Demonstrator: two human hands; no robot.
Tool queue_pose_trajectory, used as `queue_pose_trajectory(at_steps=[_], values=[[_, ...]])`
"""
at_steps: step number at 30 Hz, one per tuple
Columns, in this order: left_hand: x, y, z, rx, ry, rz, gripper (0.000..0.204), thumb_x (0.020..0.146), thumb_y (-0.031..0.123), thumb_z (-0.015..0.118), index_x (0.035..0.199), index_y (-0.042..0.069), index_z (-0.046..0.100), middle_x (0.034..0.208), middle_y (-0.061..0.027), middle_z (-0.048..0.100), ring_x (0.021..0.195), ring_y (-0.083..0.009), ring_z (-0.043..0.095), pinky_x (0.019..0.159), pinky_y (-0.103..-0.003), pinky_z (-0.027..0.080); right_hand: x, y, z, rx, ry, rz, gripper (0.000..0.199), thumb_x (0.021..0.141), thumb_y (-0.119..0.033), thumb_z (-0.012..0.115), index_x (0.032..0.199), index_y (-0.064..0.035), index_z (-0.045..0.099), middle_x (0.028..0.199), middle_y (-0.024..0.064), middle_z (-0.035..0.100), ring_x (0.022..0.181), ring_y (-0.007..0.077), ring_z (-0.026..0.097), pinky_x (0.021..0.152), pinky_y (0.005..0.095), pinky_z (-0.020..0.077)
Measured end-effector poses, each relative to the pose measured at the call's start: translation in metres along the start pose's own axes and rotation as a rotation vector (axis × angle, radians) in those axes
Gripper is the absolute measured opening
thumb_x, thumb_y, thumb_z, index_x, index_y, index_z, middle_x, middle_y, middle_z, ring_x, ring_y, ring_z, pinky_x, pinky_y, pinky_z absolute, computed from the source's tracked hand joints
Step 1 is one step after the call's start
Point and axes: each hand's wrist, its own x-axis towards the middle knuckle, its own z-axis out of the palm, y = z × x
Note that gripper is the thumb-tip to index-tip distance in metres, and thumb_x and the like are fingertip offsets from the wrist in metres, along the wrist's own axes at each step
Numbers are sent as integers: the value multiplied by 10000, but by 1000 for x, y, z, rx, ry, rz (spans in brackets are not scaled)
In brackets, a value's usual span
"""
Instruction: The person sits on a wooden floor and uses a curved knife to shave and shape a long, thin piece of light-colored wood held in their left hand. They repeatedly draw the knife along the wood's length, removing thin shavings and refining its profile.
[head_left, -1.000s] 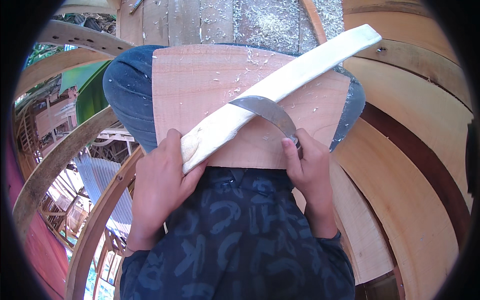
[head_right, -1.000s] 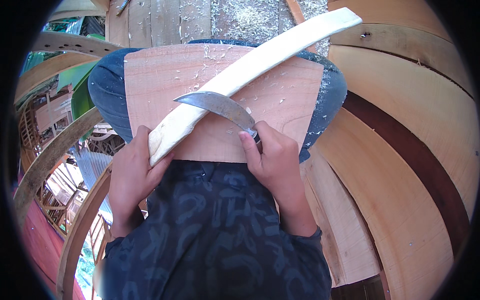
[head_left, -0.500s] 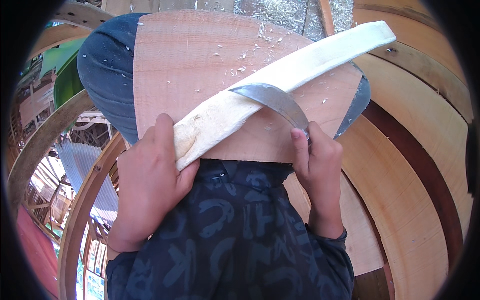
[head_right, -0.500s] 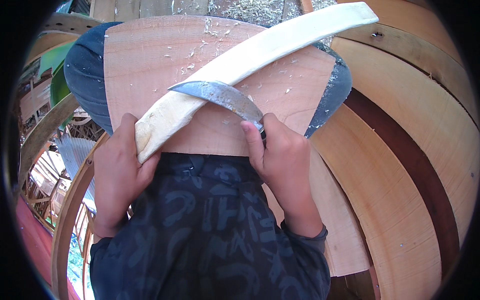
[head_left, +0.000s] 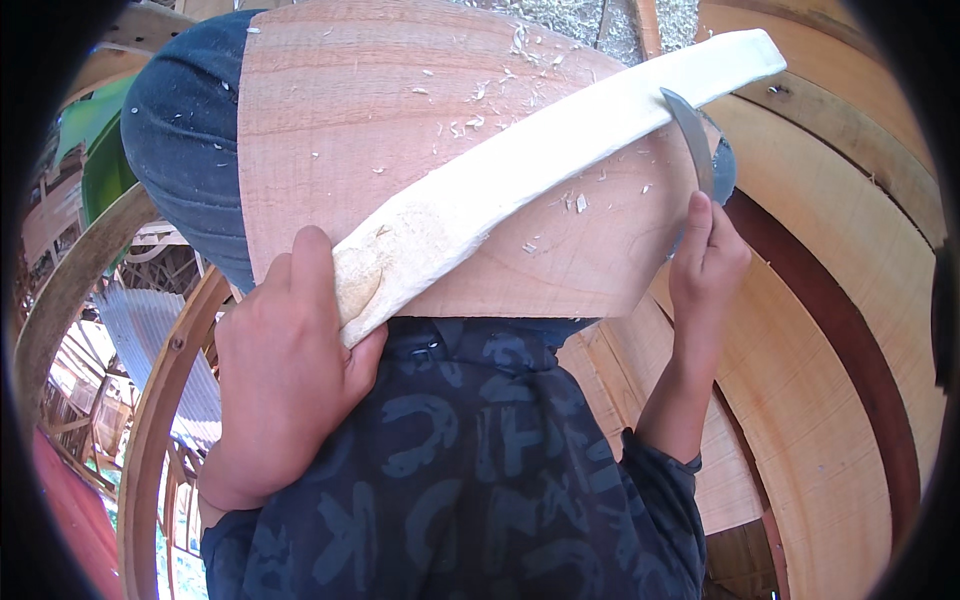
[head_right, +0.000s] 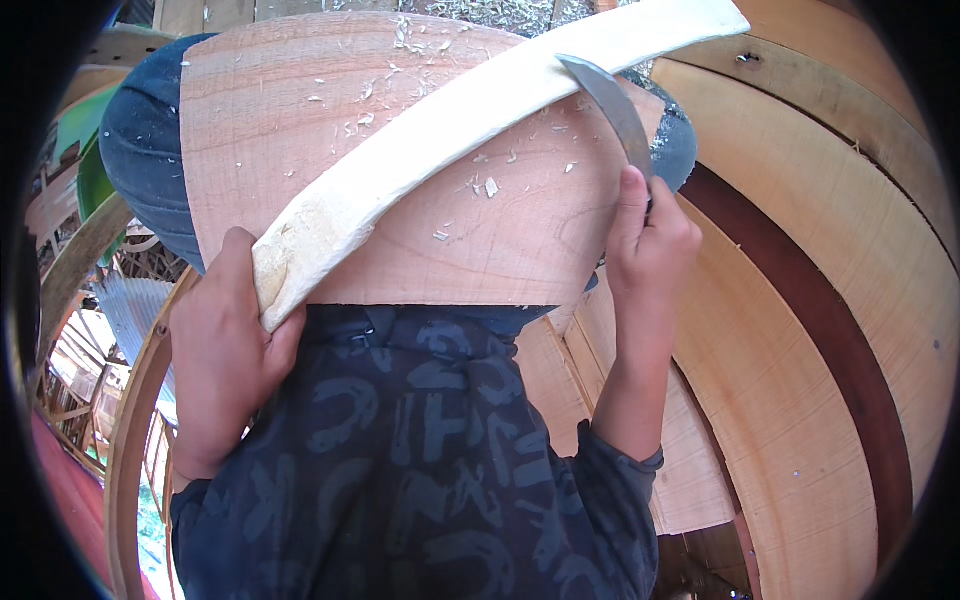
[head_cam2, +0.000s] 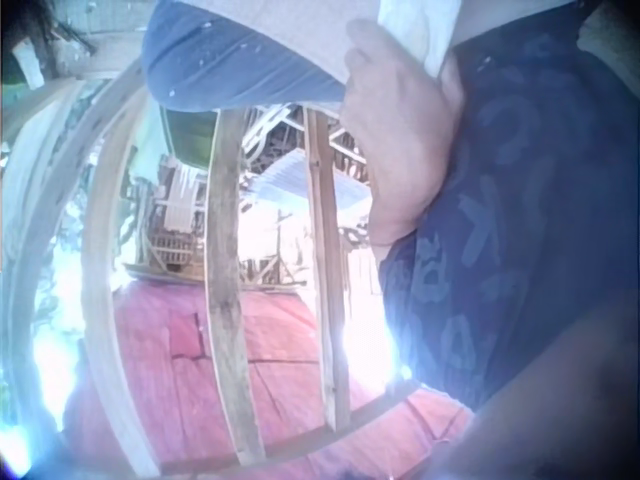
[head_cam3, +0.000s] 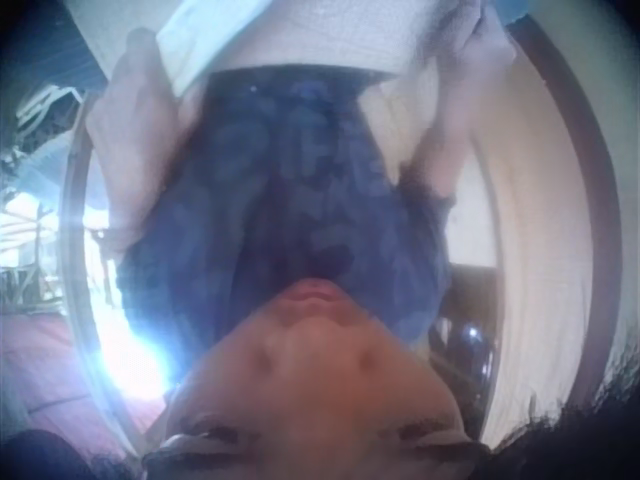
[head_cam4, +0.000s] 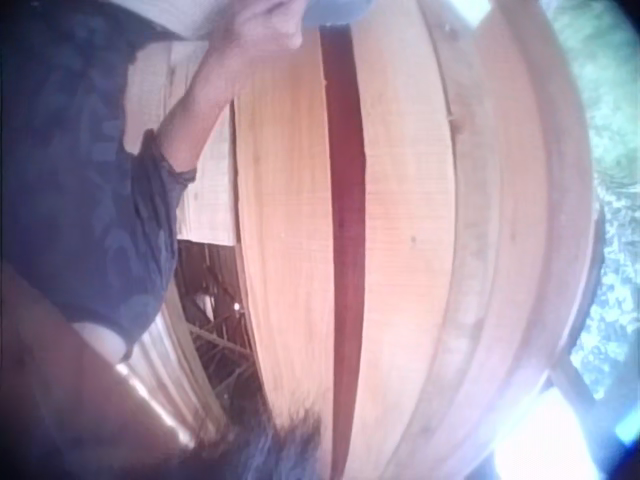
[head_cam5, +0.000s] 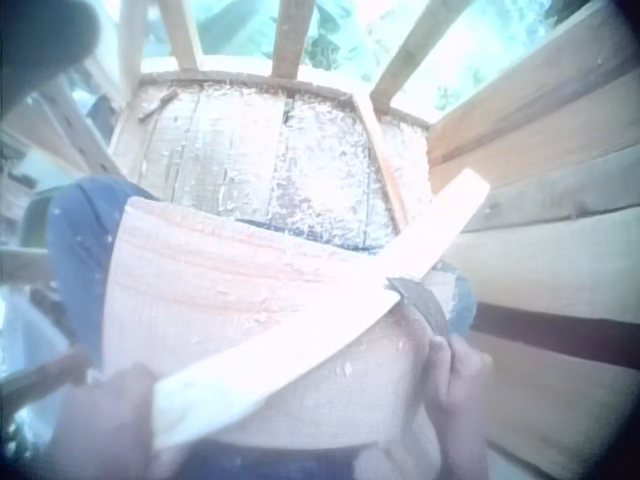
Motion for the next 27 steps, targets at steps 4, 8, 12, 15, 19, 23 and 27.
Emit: queue_pose_trajectory(at_steps=[4,8,12,15,19,23,27], values=[[2,-1,-1,-14,-33,-6,485,694,168,758,1032,22,442,824,-193,566,741,-392,616,626,-462,471,-14,-27,-9,18,-123,-21,382,947,-265,593,683,-2,508,494,144,459,434,295,513,437,365,385],[3,2,-5,-27,-69,-13,475,700,168,750,1025,19,437,821,-201,569,740,-400,616,622,-465,473,-44,-54,12,89,-246,-211,386,885,-309,672,679,-30,503,513,137,469,446,294,525,434,368,395],[4,2,-4,-28,-72,-2,472,702,167,746,1022,18,433,811,-207,569,737,-407,615,621,-467,473,-40,-53,16,31,-226,-244,394,861,-328,694,671,-45,496,520,139,477,465,307,539,437,368,404],[2,3,-5,-26,-60,-1,468,701,164,744,1017,17,431,808,-210,570,733,-409,614,619,-470,470,-33,-47,14,18,-173,-280,407,898,-322,655,667,-27,496,514,142,485,456,293,540,436,370,398],[3,0,-5,-48,-60,18,466,701,166,742,1015,17,430,805,-207,574,725,-410,613,618,-470,470,-7,-7,2,-21,10,-3,431,955,-302,577,659,0,494,510,151,484,438,269,512,442,368,387],[4,-3,-5,-49,-62,16,468,700,167,741,1016,18,430,799,-202,578,716,-410,614,616,-468,469,-13,-12,-7,80,2,23,416,956,-286,580,669,3,492,507,147,460,430,271,478,449,365,383],[4,1,-5,-45,-64,4,472,701,167,739,1025,16,431,794,-206,578,717,-410,616,614,-470,466,-41,-58,7,58,-270,-213,389,892,-296,669,675,-20,501,520,142,477,442,293,522,432,361,396]])
